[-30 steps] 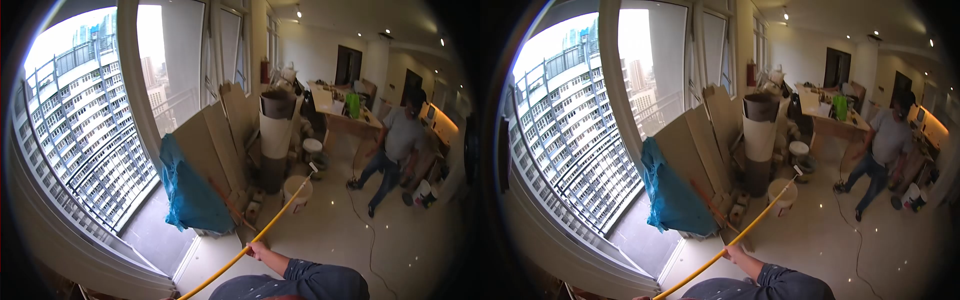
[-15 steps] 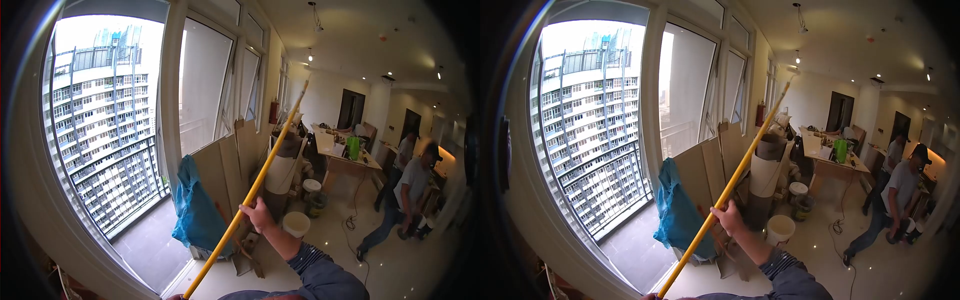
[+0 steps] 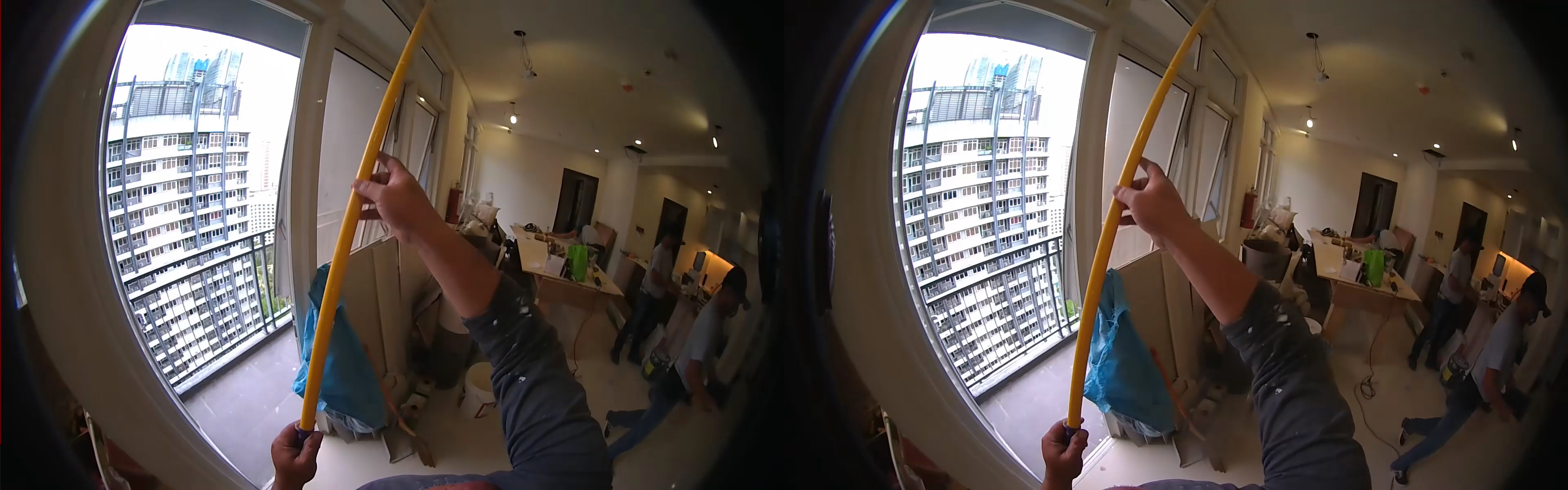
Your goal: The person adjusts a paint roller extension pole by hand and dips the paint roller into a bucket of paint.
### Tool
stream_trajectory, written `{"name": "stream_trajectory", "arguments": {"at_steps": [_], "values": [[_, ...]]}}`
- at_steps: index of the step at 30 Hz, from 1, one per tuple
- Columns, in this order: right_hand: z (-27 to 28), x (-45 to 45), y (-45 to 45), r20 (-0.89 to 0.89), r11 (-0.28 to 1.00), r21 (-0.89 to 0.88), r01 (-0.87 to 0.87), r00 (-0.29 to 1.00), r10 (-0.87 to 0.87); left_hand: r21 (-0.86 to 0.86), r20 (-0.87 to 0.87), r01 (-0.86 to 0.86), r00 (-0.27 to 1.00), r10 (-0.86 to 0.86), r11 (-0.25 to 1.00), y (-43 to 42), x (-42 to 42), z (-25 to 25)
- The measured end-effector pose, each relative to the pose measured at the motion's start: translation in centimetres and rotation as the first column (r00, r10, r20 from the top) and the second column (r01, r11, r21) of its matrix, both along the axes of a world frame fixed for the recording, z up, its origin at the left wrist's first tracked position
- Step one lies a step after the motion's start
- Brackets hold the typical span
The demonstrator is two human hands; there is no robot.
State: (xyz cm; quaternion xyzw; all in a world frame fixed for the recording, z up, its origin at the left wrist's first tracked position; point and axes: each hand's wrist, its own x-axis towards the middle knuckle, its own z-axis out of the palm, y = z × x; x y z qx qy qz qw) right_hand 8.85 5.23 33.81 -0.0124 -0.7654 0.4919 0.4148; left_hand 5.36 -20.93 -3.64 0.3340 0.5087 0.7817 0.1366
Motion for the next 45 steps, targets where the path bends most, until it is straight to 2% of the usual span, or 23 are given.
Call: {"name": "stream_trajectory", "arguments": {"at_steps": [2, 11, 15, 18, 21, 22, 25, 29, 34, 39, 45], "values": [[1.9, -0.9, -1.4, -0.016, 0.999, 0.042, 0.017, 1.000, -0.016, 0.031, 0.010, 0.087, 0.996, -0.087, 0.996, -0.8, -0.4, 1.7], [7.0, -2.2, -5.6, -0.064, 0.989, 0.148, -0.022, 0.997, 0.031, 0.121, -0.035, -0.027, 0.999, 0.031, 0.992, -2.3, -2.3, 5.6], [7.5, -1.4, -5.8, 0.023, 0.988, 0.068, -0.137, 0.990, 0.136, 0.127, -0.079, -0.043, 0.995, 0.053, 0.991, -1.1, -2.4, 7.8], [6.4, -1.0, -5.0, 0.032, 0.986, 0.080, -0.148, 0.989, 0.146, 0.139, -0.102, -0.055, 0.992, 0.069, 0.989, 0.4, -2.9, 8.6], [4.7, -1.8, -3.1, 0.042, 0.964, -0.040, -0.263, 0.963, 0.265, 0.129, -0.101, -0.032, 0.994, 0.045, 0.991, 1.8, -3.0, 9.9], [4.1, -1.8, -2.6, 0.077, 0.975, -0.011, -0.222, 0.972, 0.222, 0.117, -0.100, -0.016, 0.995, 0.027, 0.993, 2.4, -3.0, 10.4], [4.6, -1.4, -1.5, 0.094, 0.980, -0.079, -0.182, 0.977, 0.189, 0.071, -0.111, -0.016, 0.994, 0.024, 0.997, 4.9, -3.5, 11.8], [6.2, -2.3, 1.7, 0.079, 0.981, -0.091, -0.171, 0.981, 0.178, 0.018, -0.172, -0.097, 0.980, 0.099, 0.995, 7.7, -4.0, 14.1], [7.0, -4.4, 4.3, 0.021, 0.989, -0.094, -0.117, 0.993, 0.119, 0.034, -0.205, -0.109, 0.972, 0.113, 0.993, 10.7, -5.3, 15.1], [6.4, -5.1, 2.8, 0.007, 0.993, -0.101, -0.059, 0.998, 0.060, 0.070, -0.179, -0.095, 0.978, 0.106, 0.993, 9.9, -6.4, 14.1], [5.3, -5.4, -2.1, 0.062, 0.994, -0.080, -0.069, 0.995, 0.074, 0.113, -0.158, -0.088, 0.982, 0.105, 0.990, 5.2, -7.0, 12.0]]}}
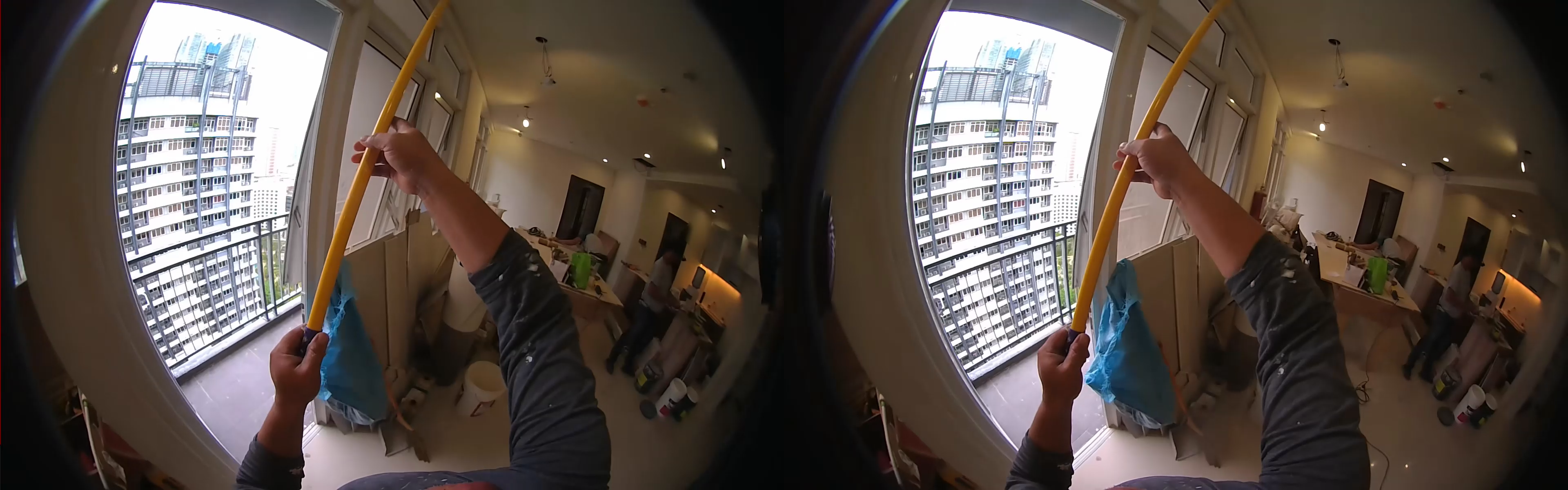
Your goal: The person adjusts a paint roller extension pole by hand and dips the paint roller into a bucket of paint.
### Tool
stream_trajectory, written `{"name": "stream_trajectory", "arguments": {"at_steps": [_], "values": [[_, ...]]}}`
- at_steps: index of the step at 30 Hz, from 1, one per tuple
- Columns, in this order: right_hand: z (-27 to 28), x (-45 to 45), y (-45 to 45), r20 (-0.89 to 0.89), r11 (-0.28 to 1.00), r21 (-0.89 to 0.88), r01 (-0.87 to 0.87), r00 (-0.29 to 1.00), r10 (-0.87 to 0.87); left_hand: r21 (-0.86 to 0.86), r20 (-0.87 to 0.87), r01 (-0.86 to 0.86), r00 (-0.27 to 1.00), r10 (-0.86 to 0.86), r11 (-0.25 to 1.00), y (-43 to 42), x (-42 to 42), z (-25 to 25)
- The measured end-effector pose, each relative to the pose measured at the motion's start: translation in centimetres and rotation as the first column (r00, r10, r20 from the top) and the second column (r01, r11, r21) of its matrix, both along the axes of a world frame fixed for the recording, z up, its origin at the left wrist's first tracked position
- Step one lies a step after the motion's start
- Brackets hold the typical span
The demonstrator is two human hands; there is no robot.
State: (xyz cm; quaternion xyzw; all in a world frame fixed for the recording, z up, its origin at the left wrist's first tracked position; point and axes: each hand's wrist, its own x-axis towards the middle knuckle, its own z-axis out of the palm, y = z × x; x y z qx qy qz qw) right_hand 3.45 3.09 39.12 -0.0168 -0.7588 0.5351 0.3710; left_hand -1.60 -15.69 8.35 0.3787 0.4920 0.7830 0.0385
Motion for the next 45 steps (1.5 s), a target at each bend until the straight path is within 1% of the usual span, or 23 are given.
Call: {"name": "stream_trajectory", "arguments": {"at_steps": [2, 5, 8, 9, 15, 17, 23, 25, 28, 29, 31, 33, 36, 38, 40, 44, 45], "values": [[-0.4, 0.1, -2.3, 0.020, 1.000, 0.009, 0.009, 1.000, -0.009, 0.021, 0.006, 0.009, 1.000, -0.009, 1.000, -2.0, -0.2, -0.9], [-1.0, 0.2, -6.4, 0.026, 1.000, 0.025, 0.017, 0.999, -0.018, 0.000, -0.013, -0.001, 1.000, 0.001, 1.000, -5.5, -0.6, -2.0], [-1.5, 0.5, -10.2, 0.052, 0.998, 0.068, 0.005, 0.999, -0.009, 0.017, -0.006, -0.028, 1.000, 0.029, 0.999, -9.0, -0.5, -3.0], [-1.6, 1.1, -12.0, 0.070, 0.996, 0.090, 0.007, 0.997, -0.013, 0.044, 0.017, -0.010, 1.000, 0.009, 0.999, -10.1, -0.4, -3.5], [-3.0, 2.3, -18.2, 0.140, 0.982, 0.177, -0.069, 0.989, 0.044, 0.106, 0.068, -0.006, 0.998, -0.001, 0.994, -15.9, 0.3, -6.3], [-3.5, 2.9, -20.8, 0.153, 0.980, 0.187, -0.069, 0.987, 0.040, 0.095, 0.071, -0.027, 0.997, 0.020, 0.995, -17.9, 0.5, -7.2], [-4.2, 4.0, -25.7, 0.204, 0.958, 0.245, -0.151, 0.974, 0.101, 0.110, 0.124, -0.044, 0.992, 0.031, 0.993, -23.1, 1.9, -8.2], [-4.7, 3.9, -26.4, 0.215, 0.950, 0.247, -0.192, 0.967, 0.139, 0.088, 0.140, -0.068, 0.989, 0.055, 0.994, -24.6, 2.1, -8.8], [-5.3, 4.4, -27.2, 0.239, 0.953, 0.209, -0.220, 0.956, 0.169, 0.024, 0.143, -0.007, 0.990, 0.004, 1.000, -27.3, 2.6, -8.7], [-5.5, 4.8, -27.5, 0.256, 0.950, 0.197, -0.240, 0.948, 0.187, 0.017, 0.143, -0.020, 0.990, 0.017, 1.000, -28.0, 2.9, -9.2], [-5.7, 5.0, -27.9, 0.254, 0.947, 0.207, -0.247, 0.948, 0.191, 0.034, 0.093, -0.033, 0.995, 0.030, 0.999, -28.5, 3.0, -9.7], [-5.6, 5.3, -28.1, 0.239, 0.944, 0.220, -0.246, 0.952, 0.192, 0.031, 0.069, -0.042, 0.997, 0.039, 0.999, -28.9, 3.4, -9.2], [-4.0, 6.1, -27.8, 0.186, 0.944, 0.198, -0.264, 0.956, 0.228, 0.034, 0.036, -0.036, 0.999, 0.035, 0.999, -28.1, 3.8, -7.2], [-3.5, 6.2, -27.3, 0.180, 0.954, 0.206, -0.219, 0.966, 0.183, 0.062, -0.016, -0.018, 1.000, 0.019, 0.998, -27.0, 4.0, -6.3], [-3.4, 6.2, -26.1, 0.184, 0.957, 0.233, -0.174, 0.974, 0.133, 0.061, -0.014, 0.002, 1.000, -0.001, 0.998, -26.0, 3.7, -5.8], [-2.3, 6.2, -23.9, 0.150, 0.966, 0.211, -0.149, 0.982, 0.118, 0.046, 0.060, 0.083, 0.994, -0.086, 0.995, -24.1, 3.4, -3.9], [-2.0, 5.8, -22.8, 0.141, 0.965, 0.223, -0.140, 0.984, 0.111, 0.038, 0.056, 0.080, 0.995, -0.082, 0.996, -23.6, 3.5, -3.4]]}}
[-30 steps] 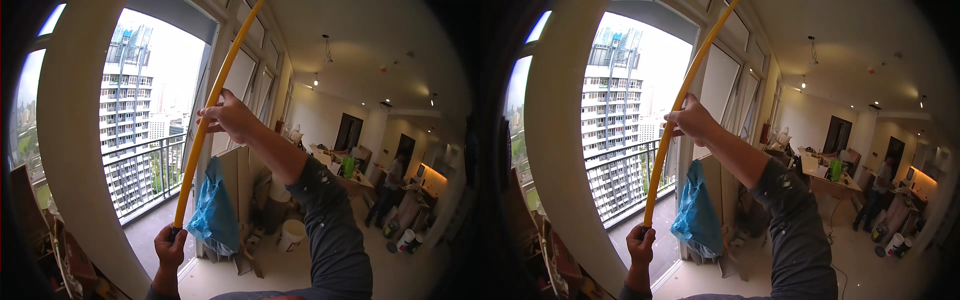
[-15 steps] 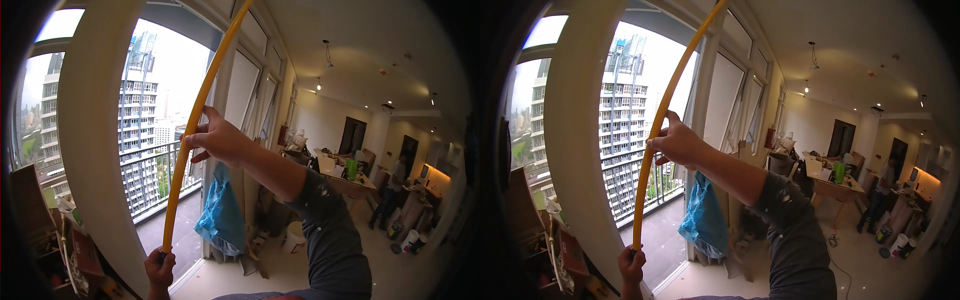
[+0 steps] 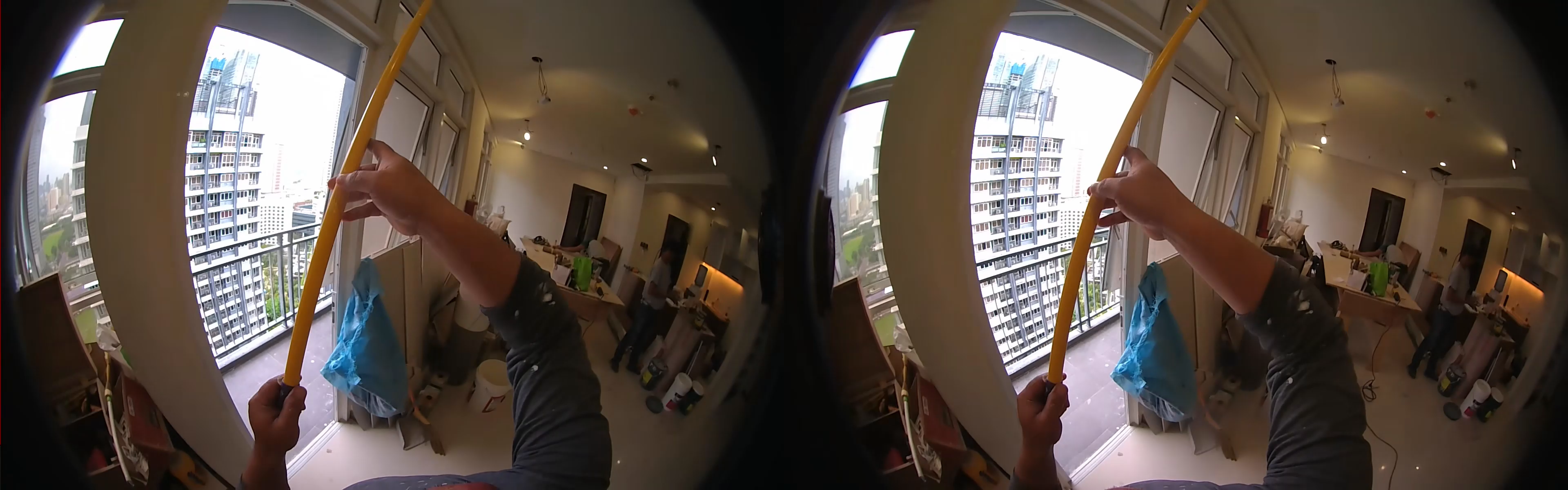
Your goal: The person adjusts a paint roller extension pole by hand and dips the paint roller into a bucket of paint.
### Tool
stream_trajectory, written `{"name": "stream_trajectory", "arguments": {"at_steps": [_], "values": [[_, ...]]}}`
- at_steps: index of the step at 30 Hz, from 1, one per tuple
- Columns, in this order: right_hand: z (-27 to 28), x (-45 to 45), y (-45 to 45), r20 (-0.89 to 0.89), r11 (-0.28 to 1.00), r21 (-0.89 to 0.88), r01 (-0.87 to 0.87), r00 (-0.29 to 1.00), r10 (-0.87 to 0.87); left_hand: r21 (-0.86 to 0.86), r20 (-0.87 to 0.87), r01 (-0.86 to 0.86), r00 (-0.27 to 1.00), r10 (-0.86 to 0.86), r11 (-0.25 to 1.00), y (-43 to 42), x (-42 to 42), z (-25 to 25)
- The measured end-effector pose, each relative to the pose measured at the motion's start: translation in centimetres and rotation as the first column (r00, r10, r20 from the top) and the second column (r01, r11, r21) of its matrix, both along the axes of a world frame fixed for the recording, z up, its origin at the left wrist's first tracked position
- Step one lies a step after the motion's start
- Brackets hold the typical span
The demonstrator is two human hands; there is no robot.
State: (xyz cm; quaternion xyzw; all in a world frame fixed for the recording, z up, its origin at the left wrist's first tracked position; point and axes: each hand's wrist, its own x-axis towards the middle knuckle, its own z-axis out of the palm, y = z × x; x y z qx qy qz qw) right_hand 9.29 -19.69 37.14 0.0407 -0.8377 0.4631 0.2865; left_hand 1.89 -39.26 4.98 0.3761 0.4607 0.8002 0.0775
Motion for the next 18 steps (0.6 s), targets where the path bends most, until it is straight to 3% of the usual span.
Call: {"name": "stream_trajectory", "arguments": {"at_steps": [11, 15, 18], "values": [[3.6, -3.0, 10.9, -0.130, 0.988, -0.112, 0.106, 0.984, -0.120, -0.071, -0.104, -0.049, 0.994, 0.042, 0.996, 10.0, -1.8, 6.2], [4.8, -4.0, 14.6, -0.167, 0.963, -0.232, 0.136, 0.970, -0.177, -0.057, -0.101, -0.029, 0.995, 0.023, 0.998, 13.9, -1.9, 8.7], [5.5, -5.2, 17.9, -0.214, 0.936, -0.340, 0.091, 0.962, -0.171, -0.109, -0.184, -0.134, 0.976, 0.112, 0.985, 17.0, -2.8, 10.0]]}}
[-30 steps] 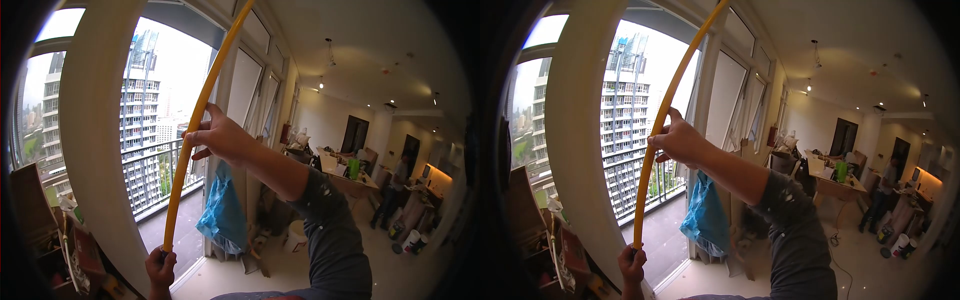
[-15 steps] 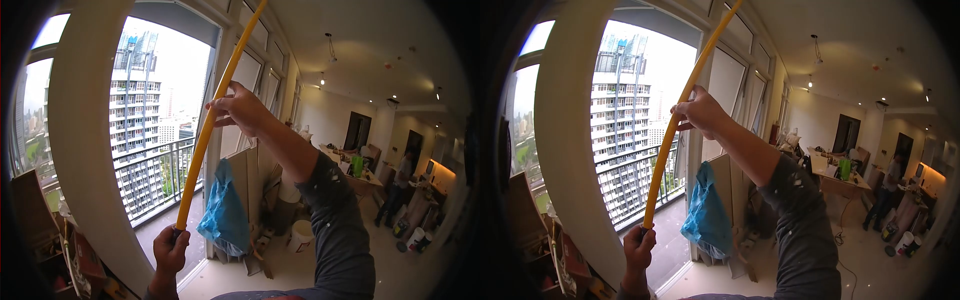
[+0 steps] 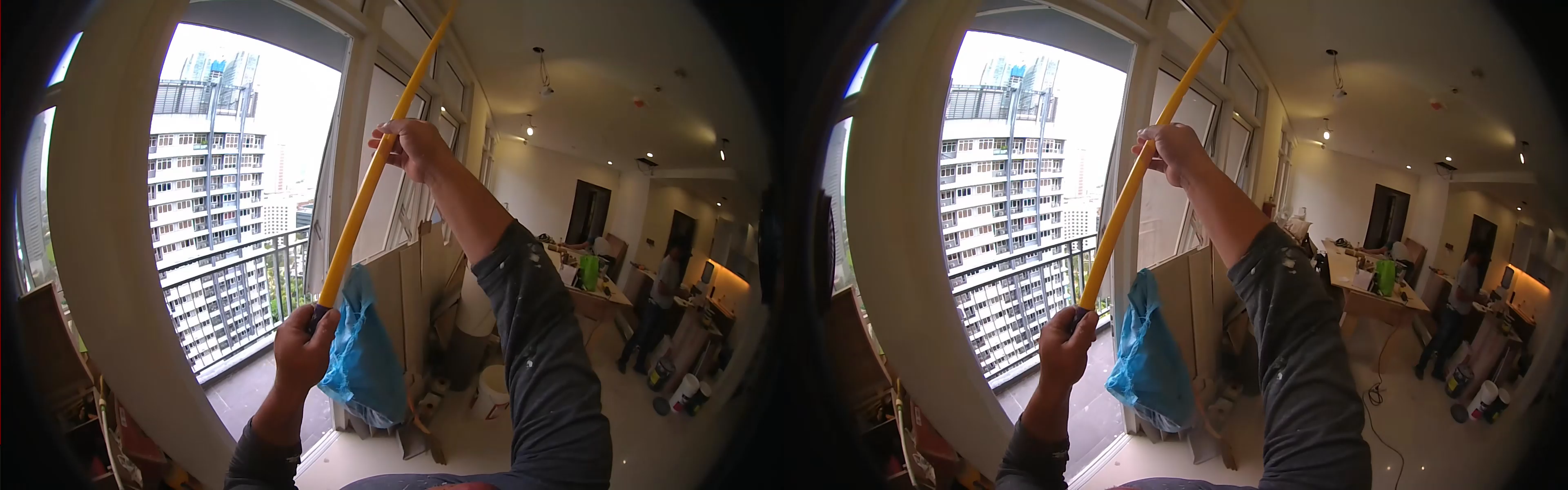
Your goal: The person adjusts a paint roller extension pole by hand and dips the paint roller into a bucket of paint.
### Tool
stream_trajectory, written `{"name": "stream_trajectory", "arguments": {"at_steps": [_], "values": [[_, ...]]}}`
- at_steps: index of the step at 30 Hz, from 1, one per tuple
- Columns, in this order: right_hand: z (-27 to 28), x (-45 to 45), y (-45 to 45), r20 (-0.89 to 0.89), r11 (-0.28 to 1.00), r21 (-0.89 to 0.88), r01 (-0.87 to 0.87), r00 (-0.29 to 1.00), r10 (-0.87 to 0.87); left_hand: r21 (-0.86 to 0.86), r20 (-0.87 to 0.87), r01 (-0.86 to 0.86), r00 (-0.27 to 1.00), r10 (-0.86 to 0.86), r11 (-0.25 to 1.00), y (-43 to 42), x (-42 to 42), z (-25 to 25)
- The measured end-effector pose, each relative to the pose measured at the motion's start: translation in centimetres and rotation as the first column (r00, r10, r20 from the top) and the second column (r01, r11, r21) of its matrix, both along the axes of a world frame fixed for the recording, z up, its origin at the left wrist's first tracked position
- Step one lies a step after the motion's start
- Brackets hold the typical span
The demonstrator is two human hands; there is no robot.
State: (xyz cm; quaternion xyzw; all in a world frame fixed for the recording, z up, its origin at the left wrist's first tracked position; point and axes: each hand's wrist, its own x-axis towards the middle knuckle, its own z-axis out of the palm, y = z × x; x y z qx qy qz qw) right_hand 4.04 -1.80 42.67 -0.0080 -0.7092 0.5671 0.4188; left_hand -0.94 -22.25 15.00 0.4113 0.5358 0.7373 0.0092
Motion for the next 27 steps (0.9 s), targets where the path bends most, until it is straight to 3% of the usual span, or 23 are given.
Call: {"name": "stream_trajectory", "arguments": {"at_steps": [6, 11, 19, 27], "values": [[1.0, -0.9, 3.7, -0.157, 0.994, -0.103, -0.033, 0.987, 0.017, -0.003, -0.048, -0.050, 0.998, 0.049, 0.999, 4.9, -0.9, 2.3], [0.2, -1.4, 4.5, -0.076, 0.999, -0.033, -0.041, 0.996, 0.038, 0.054, 0.012, -0.004, 1.000, 0.003, 0.999, 5.3, -1.2, 0.6], [-3.4, 1.1, -3.0, 0.114, 0.994, 0.106, -0.004, 0.994, -0.008, 0.130, 0.101, 0.113, 0.987, -0.127, 0.985, -0.3, -0.7, -5.3], [-6.1, 3.3, -11.7, 0.195, 0.975, 0.196, -0.106, 0.978, 0.067, 0.182, 0.145, 0.104, 0.981, -0.132, 0.978, -7.8, 0.7, -9.9]]}}
